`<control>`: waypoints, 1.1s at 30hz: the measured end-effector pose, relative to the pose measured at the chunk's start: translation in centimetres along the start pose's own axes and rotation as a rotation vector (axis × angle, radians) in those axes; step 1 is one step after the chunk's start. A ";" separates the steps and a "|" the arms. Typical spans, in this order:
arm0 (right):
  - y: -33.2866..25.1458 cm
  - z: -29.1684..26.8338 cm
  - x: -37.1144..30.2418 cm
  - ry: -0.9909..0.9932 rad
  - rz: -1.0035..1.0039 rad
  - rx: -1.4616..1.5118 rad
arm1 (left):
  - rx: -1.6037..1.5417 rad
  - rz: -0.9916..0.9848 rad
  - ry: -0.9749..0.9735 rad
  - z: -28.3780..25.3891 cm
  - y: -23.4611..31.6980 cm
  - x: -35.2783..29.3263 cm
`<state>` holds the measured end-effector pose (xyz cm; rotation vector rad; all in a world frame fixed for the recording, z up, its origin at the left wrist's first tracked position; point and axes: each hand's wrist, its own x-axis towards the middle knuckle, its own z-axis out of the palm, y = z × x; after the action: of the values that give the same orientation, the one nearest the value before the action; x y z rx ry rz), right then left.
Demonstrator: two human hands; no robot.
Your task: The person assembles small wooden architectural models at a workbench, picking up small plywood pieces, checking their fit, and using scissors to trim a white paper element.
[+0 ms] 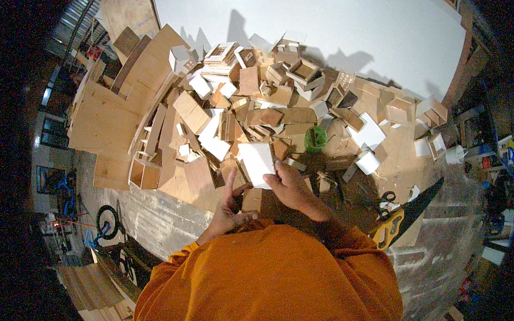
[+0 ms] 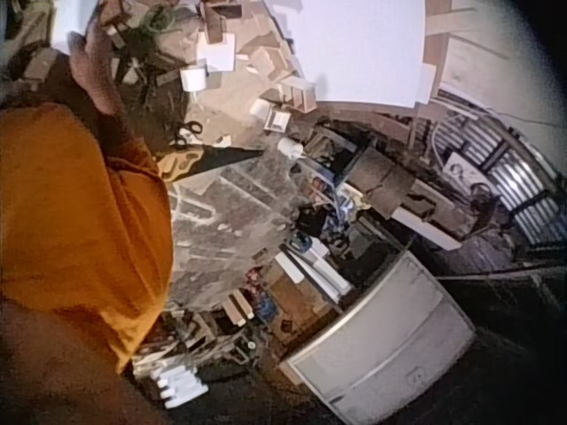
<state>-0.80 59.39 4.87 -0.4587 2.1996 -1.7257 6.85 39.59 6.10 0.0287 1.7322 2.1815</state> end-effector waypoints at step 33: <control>-0.9 -2.4 -1.3 -0.032 -0.316 -0.116 | 0.461 0.286 0.073 0.0 -0.7 -0.7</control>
<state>-0.60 61.82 6.34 -0.8985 2.3105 -1.7279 7.72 39.57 5.55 0.3331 2.3623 1.9276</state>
